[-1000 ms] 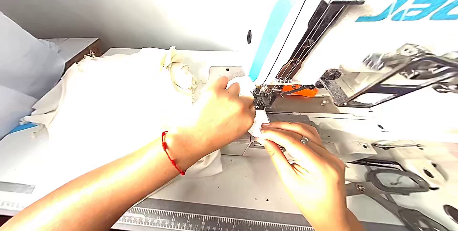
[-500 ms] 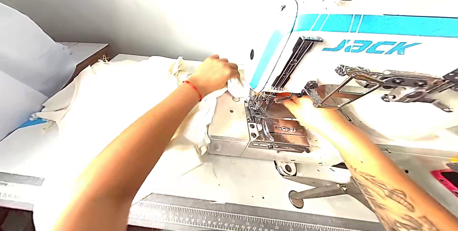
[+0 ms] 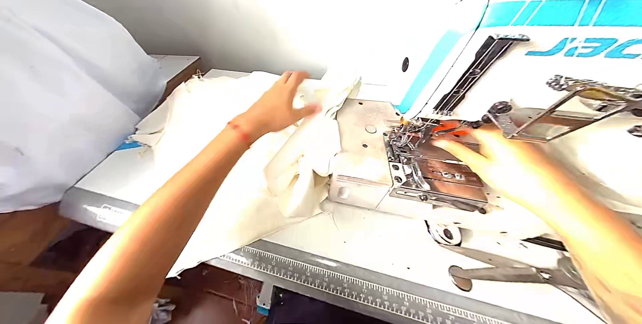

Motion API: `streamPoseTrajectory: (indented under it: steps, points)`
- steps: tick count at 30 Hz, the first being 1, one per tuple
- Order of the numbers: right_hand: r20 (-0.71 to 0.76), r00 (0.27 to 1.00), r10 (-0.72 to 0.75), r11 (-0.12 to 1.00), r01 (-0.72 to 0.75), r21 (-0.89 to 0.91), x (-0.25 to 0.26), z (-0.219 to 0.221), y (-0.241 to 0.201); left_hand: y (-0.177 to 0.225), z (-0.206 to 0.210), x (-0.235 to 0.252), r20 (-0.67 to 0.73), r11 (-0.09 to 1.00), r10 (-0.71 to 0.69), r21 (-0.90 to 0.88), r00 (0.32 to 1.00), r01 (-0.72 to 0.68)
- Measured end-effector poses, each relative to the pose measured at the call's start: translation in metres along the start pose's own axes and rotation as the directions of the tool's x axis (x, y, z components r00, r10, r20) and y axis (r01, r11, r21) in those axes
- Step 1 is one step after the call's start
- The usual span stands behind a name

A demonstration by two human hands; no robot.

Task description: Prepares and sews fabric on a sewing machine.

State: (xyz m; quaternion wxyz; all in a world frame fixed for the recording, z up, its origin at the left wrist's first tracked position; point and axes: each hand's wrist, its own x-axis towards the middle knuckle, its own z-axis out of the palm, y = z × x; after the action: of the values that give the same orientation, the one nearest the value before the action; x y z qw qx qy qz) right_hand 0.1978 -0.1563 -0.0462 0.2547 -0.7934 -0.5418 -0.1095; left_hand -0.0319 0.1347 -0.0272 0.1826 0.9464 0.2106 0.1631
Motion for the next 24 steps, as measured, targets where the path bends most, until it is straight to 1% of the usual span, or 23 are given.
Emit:
streamPoseTrajectory:
  steps: [1,2,3,4,5,6,7,8,9,10,11,12,14,15,16,18,19,20,21,22,23,24]
  points:
    - [-0.11,0.992,-0.056,0.998,0.06,0.035,-0.019,0.0,-0.004,-0.011,-0.005,-0.031,0.085,0.998,-0.038,0.054,0.996,0.033]
    - [-0.166,0.983,-0.074,0.99,0.092,0.103,-0.037,0.002,-0.015,-0.021,-0.004,-0.06,0.159,0.991,-0.062,0.125,0.985,0.043]
    - [-0.17,0.98,-0.1,0.967,0.136,0.215,-0.056,0.005,-0.033,-0.029,0.003,-0.086,0.188,0.983,-0.018,0.181,0.982,-0.016]
    - [-0.131,0.981,-0.142,0.911,0.181,0.37,-0.072,0.012,-0.057,-0.035,0.013,-0.108,0.157,0.971,0.092,0.206,0.983,-0.124]
    - [-0.072,0.977,-0.2,0.827,0.208,0.523,-0.082,0.02,-0.083,-0.032,0.021,-0.123,0.079,0.959,0.206,0.182,0.975,-0.217]
    - [-0.051,0.966,-0.252,0.753,0.229,0.617,-0.087,0.032,-0.109,-0.018,0.021,-0.133,-0.012,0.96,0.268,0.089,0.963,-0.266]
    - [-0.073,0.958,-0.277,0.711,0.255,0.655,-0.088,0.048,-0.133,0.002,0.016,-0.14,-0.103,0.952,0.296,-0.051,0.95,-0.302]
    - [-0.115,0.954,-0.277,0.703,0.283,0.652,-0.088,0.065,-0.152,0.025,0.01,-0.145,-0.167,0.914,0.305,-0.224,0.938,-0.337]
    - [-0.158,0.952,-0.263,0.723,0.303,0.62,-0.087,0.082,-0.168,0.048,0.003,-0.151,-0.201,0.848,0.306,-0.387,0.931,-0.362]
    - [-0.191,0.953,-0.234,0.757,0.302,0.58,-0.086,0.096,-0.182,0.067,-0.003,-0.157,-0.216,0.773,0.301,-0.515,0.929,-0.37]
    - [-0.198,0.961,-0.194,0.781,0.273,0.562,-0.085,0.105,-0.191,0.083,-0.009,-0.162,-0.236,0.707,0.28,-0.605,0.93,-0.366]
    - [-0.177,0.969,-0.175,0.797,0.245,0.553,-0.082,0.111,-0.193,0.094,-0.016,-0.166,-0.268,0.655,0.226,-0.67,0.936,-0.35]
    - [-0.124,0.98,-0.157,0.81,0.2,0.551,-0.077,0.114,-0.184,0.108,-0.033,-0.173,-0.345,0.574,0.019,-0.765,0.938,-0.293]
    - [-0.123,0.982,-0.144,0.82,0.188,0.54,-0.077,0.114,-0.174,0.11,-0.042,-0.175,-0.358,0.533,-0.074,-0.803,0.931,-0.267]
    - [-0.105,0.988,-0.117,0.809,0.156,0.566,-0.079,0.11,-0.164,0.11,-0.048,-0.175,-0.36,0.499,-0.149,-0.832,0.921,-0.244]
    - [-0.071,0.996,-0.053,0.776,0.086,0.625,-0.081,0.097,-0.146,0.106,-0.053,-0.177,-0.354,0.469,-0.227,-0.856,0.907,-0.216]
    - [-0.038,0.999,-0.001,0.731,0.027,0.682,-0.082,0.088,-0.14,0.103,-0.053,-0.178,-0.376,0.499,-0.234,-0.838,0.897,-0.222]
    - [0.026,0.998,0.051,0.64,-0.052,0.767,-0.081,0.077,-0.135,0.097,-0.054,-0.18,-0.416,0.555,-0.222,-0.797,0.882,-0.237]
    - [0.11,0.99,0.091,0.479,-0.14,0.866,-0.08,0.065,-0.134,0.091,-0.057,-0.179,-0.475,0.617,-0.204,-0.742,0.856,-0.264]
    - [0.192,0.977,0.098,0.267,-0.212,0.94,-0.079,0.051,-0.134,0.083,-0.06,-0.175,-0.54,0.676,-0.195,-0.678,0.818,-0.287]
    - [0.237,0.969,0.073,0.04,-0.24,0.97,-0.077,0.038,-0.136,0.074,-0.064,-0.169,-0.594,0.721,-0.212,-0.631,0.776,-0.286]
    - [0.234,0.972,0.02,-0.157,-0.228,0.961,-0.075,0.028,-0.141,0.065,-0.066,-0.163,-0.613,0.729,-0.257,-0.631,0.747,-0.266]
